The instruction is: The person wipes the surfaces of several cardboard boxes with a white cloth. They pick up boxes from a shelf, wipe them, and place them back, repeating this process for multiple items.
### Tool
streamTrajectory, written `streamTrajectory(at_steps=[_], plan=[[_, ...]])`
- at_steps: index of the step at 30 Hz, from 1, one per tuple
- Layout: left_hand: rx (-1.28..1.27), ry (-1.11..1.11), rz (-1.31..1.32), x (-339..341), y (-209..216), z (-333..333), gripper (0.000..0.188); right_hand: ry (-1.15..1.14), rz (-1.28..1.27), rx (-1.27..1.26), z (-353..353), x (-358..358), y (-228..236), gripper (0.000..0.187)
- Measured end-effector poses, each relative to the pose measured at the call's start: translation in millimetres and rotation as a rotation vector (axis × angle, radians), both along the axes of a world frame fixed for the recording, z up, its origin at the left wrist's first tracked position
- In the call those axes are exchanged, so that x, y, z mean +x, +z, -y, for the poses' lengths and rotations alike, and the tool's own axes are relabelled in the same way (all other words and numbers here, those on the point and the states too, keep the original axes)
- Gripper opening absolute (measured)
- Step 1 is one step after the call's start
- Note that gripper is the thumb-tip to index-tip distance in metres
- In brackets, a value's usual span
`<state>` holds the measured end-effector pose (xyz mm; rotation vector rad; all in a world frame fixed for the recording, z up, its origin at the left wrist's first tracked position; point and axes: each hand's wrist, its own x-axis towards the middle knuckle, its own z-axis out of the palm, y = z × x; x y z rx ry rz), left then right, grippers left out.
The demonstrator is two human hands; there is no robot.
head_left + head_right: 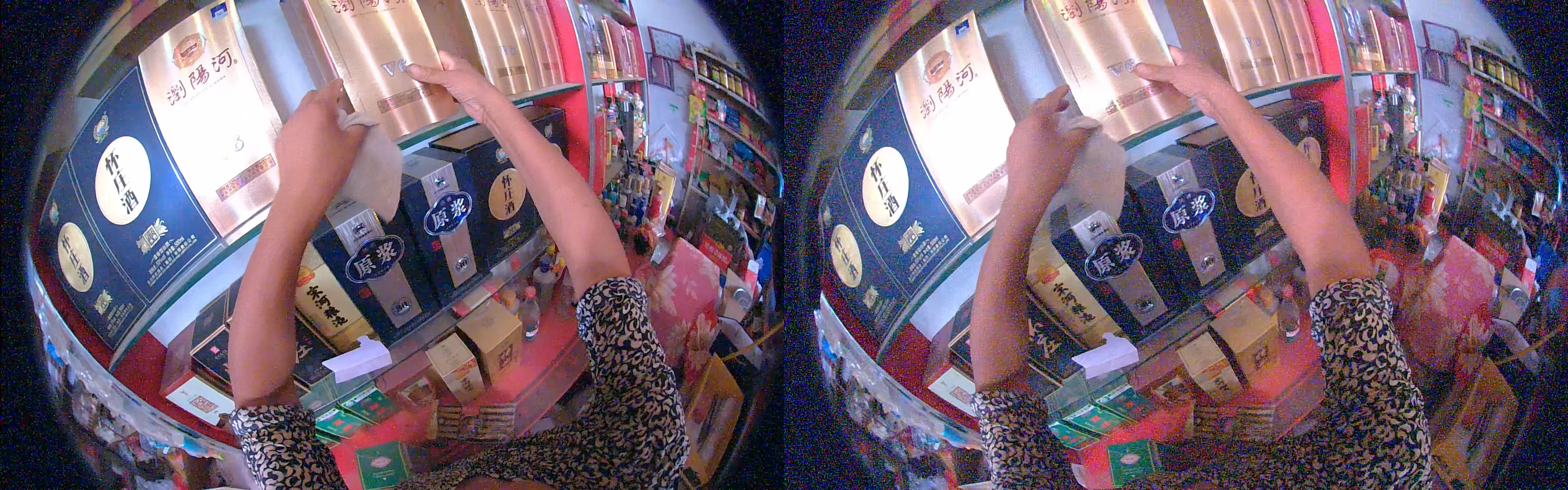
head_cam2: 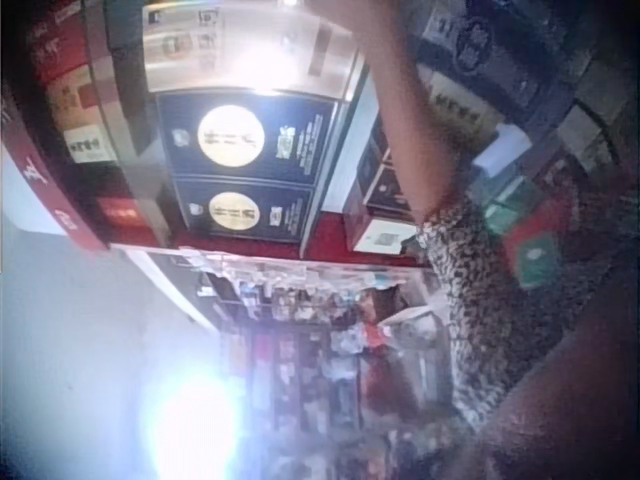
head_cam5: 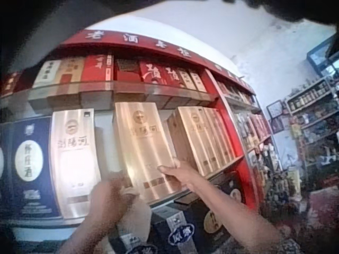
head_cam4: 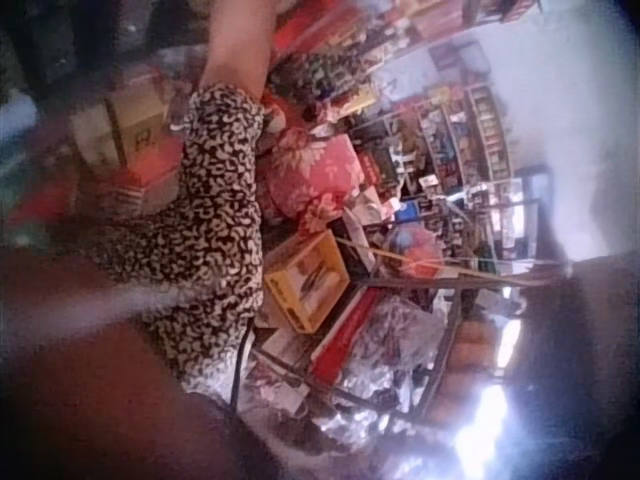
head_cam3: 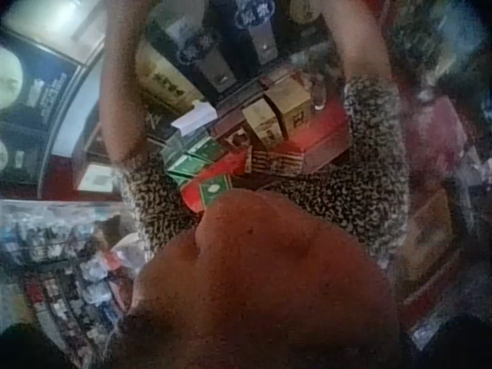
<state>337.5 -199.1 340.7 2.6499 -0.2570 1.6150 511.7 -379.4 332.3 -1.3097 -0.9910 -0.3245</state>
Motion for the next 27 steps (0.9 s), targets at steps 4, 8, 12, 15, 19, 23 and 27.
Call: streamTrajectory(at_steps=[4, 8, 12, 15, 19, 23, 27], plan=[[0.060, 0.045, 0.182, -26.2, -1.9, -14.0, 0.053, 0.000, 0.023, -0.075, -7.3, 20.0, 3.3, 0.059], [-0.022, 0.115, 0.213, -28.8, -2.5, -30.3, 0.051, -0.020, -0.003, -0.105, -19.0, 13.2, 9.7, 0.054], [-0.094, -0.099, 0.196, -14.1, -1.8, -55.3, 0.050, -0.038, 0.133, -0.226, -23.2, -12.8, 12.6, 0.067], [-0.063, -0.017, 0.171, -14.8, -2.2, -50.6, 0.051, -0.053, 0.106, -0.327, -27.9, -7.1, 15.9, 0.069], [-0.048, -0.027, 0.084, -12.6, -1.4, -44.2, 0.051, 0.064, 0.102, -0.383, -19.8, 1.7, 15.2, 0.071], [-0.020, -0.086, 0.047, -7.6, -0.1, -48.9, 0.051, 0.078, 0.080, -0.371, -23.6, 5.4, 15.5, 0.068], [-0.036, -0.089, 0.032, -5.2, -0.2, -52.5, 0.054, 0.192, 0.070, -0.404, -25.6, 5.2, 16.8, 0.067]])
